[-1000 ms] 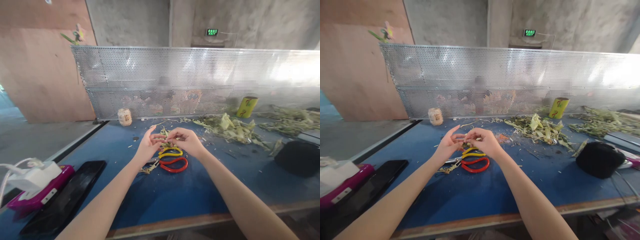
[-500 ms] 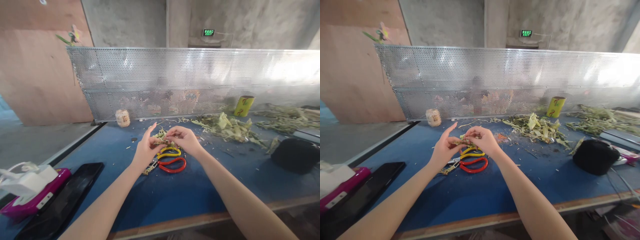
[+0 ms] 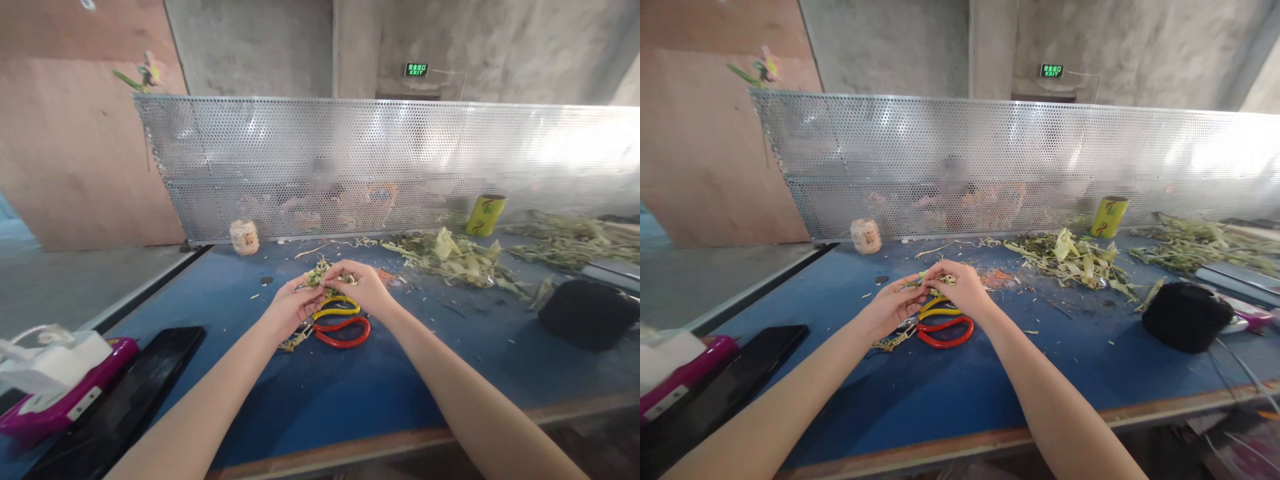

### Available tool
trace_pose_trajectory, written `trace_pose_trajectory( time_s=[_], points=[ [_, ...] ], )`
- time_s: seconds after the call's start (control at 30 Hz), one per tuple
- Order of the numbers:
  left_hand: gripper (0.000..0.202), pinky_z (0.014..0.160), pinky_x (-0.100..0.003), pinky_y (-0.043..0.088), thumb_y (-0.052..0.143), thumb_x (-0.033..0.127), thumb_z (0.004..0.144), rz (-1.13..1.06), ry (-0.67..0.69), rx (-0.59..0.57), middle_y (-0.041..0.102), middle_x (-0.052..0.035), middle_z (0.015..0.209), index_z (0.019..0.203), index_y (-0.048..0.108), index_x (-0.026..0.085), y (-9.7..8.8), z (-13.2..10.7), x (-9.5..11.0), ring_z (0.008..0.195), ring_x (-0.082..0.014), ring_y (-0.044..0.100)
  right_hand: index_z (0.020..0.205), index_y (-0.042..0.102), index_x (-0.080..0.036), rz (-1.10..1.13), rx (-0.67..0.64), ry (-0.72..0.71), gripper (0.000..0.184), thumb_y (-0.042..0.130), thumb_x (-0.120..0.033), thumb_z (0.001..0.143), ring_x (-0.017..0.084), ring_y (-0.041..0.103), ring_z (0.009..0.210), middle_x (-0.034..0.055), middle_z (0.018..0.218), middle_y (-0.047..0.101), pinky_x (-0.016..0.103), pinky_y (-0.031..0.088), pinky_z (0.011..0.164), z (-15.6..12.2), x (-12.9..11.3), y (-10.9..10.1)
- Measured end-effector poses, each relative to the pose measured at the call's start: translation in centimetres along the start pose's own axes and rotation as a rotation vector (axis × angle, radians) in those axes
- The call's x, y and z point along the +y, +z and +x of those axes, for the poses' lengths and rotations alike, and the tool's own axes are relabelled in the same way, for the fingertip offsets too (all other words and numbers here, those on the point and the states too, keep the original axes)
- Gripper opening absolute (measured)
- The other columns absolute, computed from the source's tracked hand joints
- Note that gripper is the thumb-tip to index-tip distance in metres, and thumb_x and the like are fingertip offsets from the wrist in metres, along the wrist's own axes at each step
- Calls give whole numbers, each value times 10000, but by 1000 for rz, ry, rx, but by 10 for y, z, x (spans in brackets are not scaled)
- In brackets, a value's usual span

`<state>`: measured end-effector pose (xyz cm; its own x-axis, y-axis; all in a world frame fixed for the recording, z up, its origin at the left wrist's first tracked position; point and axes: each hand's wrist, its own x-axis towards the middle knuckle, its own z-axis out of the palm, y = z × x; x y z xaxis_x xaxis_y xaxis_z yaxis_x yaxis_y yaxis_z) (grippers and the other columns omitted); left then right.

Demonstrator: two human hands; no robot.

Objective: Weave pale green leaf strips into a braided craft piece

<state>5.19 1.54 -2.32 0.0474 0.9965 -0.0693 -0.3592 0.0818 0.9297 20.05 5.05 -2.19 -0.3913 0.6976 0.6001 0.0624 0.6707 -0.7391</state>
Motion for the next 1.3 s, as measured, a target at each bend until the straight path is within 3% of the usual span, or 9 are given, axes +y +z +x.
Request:
trace_pose_trajectory(
  time_s=[0.07, 0.13, 0.3, 0.6, 0.7, 0.8, 0.93, 1.07, 1.3],
  points=[
    [347, 491, -155, 485, 645, 7, 630, -14, -38, -13, 638, -58, 586, 961, 547, 32, 2, 0, -1, 495, -90, 591, 726, 567, -178, 152, -27, 79, 57, 585, -214, 686, 127, 607, 726, 15, 740, 633, 295, 480, 743, 2, 8, 2],
    [508, 477, -172, 487, 670, 5, 603, 9, 12, 26, 647, -53, 591, 1078, 494, 47, 3, 1, -3, 510, -116, 609, 718, 554, -171, 232, -28, 146, 110, 613, -239, 655, 129, 612, 715, 12, 717, 626, 293, 486, 733, 5, 16, 4],
    [1049, 450, -215, 476, 734, 48, 539, 196, 256, 151, 674, -17, 589, 1356, 83, 144, 2, 5, -9, 439, -138, 602, 706, 549, -170, 260, 19, 178, 111, 610, -228, 634, 122, 611, 707, 1, 706, 616, 277, 479, 726, 10, 27, 8],
    [1262, 388, -259, 481, 739, 73, 534, 249, 234, 157, 692, -66, 665, 1310, -253, 163, 6, -4, -3, 548, -237, 651, 720, 550, -186, 91, 100, 143, 109, 474, -132, 663, 121, 587, 713, -7, 718, 587, 248, 466, 677, 12, 31, 26],
    [1208, 353, -183, 421, 713, 48, 556, 339, 330, 197, 680, 0, 643, 1333, -192, 239, 4, -11, -1, 421, -157, 605, 741, 551, -199, -4, 156, 137, 126, 448, -149, 687, 119, 564, 661, -8, 716, 595, 238, 451, 608, 14, 30, 28],
    [1022, 427, -137, 412, 661, 12, 597, 367, 451, 208, 669, 31, 653, 1368, 35, 253, 1, -16, 0, 418, -87, 564, 746, 563, -204, -125, 211, 114, 122, 451, -173, 706, 111, 522, 590, -9, 702, 599, 242, 432, 598, 14, 27, 26],
    [637, 693, -162, 426, 592, -17, 626, 460, 534, 56, 650, -18, 644, 1216, 442, 172, 5, -18, 4, 742, -140, 595, 751, 579, -199, -191, 189, 63, 140, 450, -168, 709, 117, 518, 597, -5, 710, 601, 240, 424, 610, 12, 23, 25],
    [451, 890, -238, 332, 546, -9, 641, 648, 617, -39, 640, -46, 699, 1052, 579, 172, 15, -19, 10, 975, -190, 529, 745, 590, -189, -227, 125, 43, 168, 445, -130, 684, 139, 544, 644, 1, 691, 595, 247, 430, 627, 8, 22, 26],
    [620, 514, -121, 371, 539, -27, 587, 817, 639, 69, 546, 23, 521, 1163, 497, 196, -1, -12, 9, 485, -115, 510, 785, 568, -189, -73, 121, 93, 180, 458, -101, 672, 135, 581, 698, 8, 733, 609, 266, 463, 693, 2, 22, 30]
  ],
)
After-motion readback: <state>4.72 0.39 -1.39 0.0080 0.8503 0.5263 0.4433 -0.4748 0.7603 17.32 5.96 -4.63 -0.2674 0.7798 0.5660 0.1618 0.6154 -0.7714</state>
